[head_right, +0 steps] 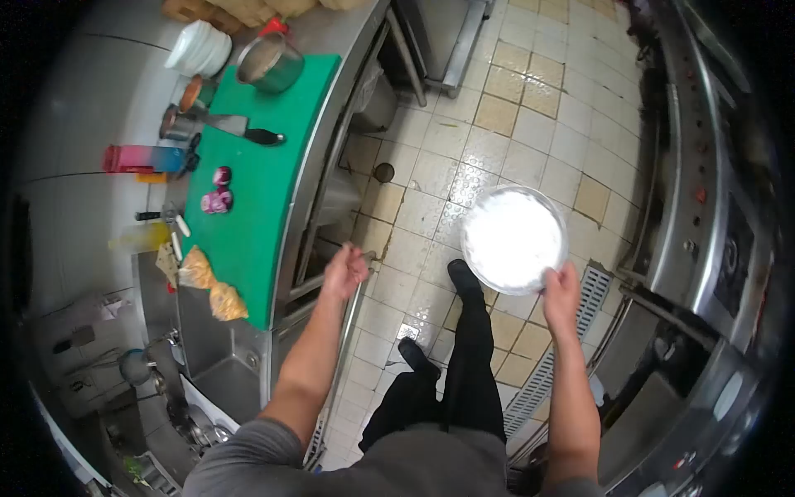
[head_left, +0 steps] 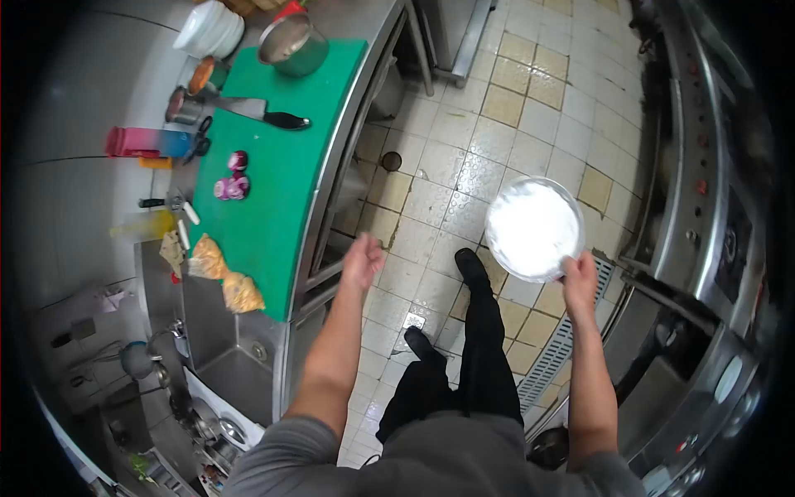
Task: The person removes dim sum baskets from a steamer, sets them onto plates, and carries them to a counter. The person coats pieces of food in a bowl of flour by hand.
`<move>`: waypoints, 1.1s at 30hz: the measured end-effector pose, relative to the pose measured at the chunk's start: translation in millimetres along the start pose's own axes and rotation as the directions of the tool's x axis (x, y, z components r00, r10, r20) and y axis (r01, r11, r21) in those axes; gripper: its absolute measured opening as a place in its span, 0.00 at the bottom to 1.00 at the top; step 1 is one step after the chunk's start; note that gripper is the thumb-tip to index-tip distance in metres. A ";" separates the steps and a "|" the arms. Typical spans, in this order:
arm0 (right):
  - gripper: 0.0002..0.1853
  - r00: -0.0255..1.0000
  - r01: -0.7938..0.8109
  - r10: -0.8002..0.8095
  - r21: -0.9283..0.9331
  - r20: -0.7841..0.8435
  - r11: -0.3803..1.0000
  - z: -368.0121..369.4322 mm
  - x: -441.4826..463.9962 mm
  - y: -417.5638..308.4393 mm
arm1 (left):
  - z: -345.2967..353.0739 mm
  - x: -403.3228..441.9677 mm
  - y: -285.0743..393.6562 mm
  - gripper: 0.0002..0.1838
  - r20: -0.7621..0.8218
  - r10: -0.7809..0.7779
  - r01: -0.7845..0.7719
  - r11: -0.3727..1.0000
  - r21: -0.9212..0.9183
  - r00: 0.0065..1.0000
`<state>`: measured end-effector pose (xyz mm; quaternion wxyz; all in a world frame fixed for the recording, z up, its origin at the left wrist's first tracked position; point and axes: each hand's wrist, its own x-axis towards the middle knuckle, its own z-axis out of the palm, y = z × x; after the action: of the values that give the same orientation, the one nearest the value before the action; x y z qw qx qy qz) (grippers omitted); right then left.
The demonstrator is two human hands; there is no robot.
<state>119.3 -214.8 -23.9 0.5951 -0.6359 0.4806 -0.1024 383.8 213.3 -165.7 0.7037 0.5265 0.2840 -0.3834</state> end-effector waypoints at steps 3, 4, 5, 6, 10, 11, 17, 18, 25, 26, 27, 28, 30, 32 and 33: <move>0.05 0.993 -0.096 0.090 -0.083 -0.083 0.992 -41.1 12.9 30.6 | 13.8 80.7 24.4 0.18 -0.406 0.143 -0.184 0.981 -0.064 0.903; 0.05 0.986 -0.130 0.129 0.005 -0.103 0.992 -49.8 15.1 41.4 | -4.0 115.1 26.1 0.18 -0.461 0.173 -0.259 0.957 -0.132 0.871; 0.06 0.977 -0.159 0.171 0.096 -0.126 0.983 -60.6 15.7 54.6 | -25.4 144.6 28.5 0.18 -0.510 0.201 -0.338 0.922 -0.189 0.836; 0.06 0.973 -0.188 0.196 0.074 -0.119 0.979 -78.1 18.6 72.1 | -29.8 158.7 39.4 0.19 -0.575 0.178 -0.407 0.863 -0.298 0.798; 0.06 0.947 -0.259 0.268 0.073 -0.179 0.963 -111.6 16.4 109.3 | -91.6 229.0 56.6 0.23 -0.624 0.308 -0.661 0.585 -0.471 0.718; 0.06 0.948 -0.261 0.268 0.063 -0.173 0.963 -113.9 17.7 112.8 | -92.8 236.0 60.6 0.23 -0.632 0.301 -0.663 0.582 -0.471 0.714; 0.08 0.941 -0.271 0.293 0.141 -0.168 0.952 -107.7 21.1 127.4 | -79.6 246.0 86.8 0.22 -0.690 0.064 -0.592 0.573 -0.566 0.721; 0.08 0.946 -0.249 0.269 0.128 -0.181 0.960 -90.0 21.4 112.7 | -85.4 253.6 94.4 0.22 -0.685 0.063 -0.589 0.570 -0.573 0.726; 0.05 0.976 -0.215 0.214 0.010 0.029 0.977 -77.0 21.0 87.8 | -11.5 243.0 62.4 0.19 -0.720 0.120 -0.657 0.529 -0.537 0.684; 0.08 0.981 -0.193 0.194 -0.047 0.010 0.980 -64.9 22.9 70.4 | 31.1 203.8 38.1 0.16 -0.618 0.316 -0.685 0.472 -0.555 0.719; 0.08 0.984 -0.176 0.178 -0.046 0.028 0.983 -64.8 29.0 66.9 | 26.0 198.9 6.3 0.16 -0.332 0.327 -0.456 0.461 -0.761 0.885; 0.08 0.991 -0.101 0.108 -0.087 0.074 0.991 -69.1 35.5 68.0 | 75.3 161.5 -12.9 0.14 -0.365 0.287 -0.461 0.436 -0.773 0.885; 0.07 0.991 0.083 -0.064 -0.164 0.114 0.983 -55.1 44.3 31.3 | 117.0 119.2 -65.4 0.15 -0.322 0.185 -0.372 0.466 -0.803 0.928; 0.07 0.974 0.205 -0.163 -0.313 0.155 0.927 -51.2 58.5 -2.8 | 154.8 76.6 -107.7 0.17 -0.274 0.193 -0.335 0.490 -0.805 0.942; 0.07 0.953 0.299 -0.234 -0.448 0.195 0.843 -48.8 63.5 -19.5 | 168.8 61.0 -126.5 0.19 -0.234 0.120 -0.262 0.503 -0.824 0.965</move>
<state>127.4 -296.8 -22.0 0.4327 -0.8274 0.3572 -0.0217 310.3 17.6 -232.9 0.8854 0.1719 0.4250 -0.0769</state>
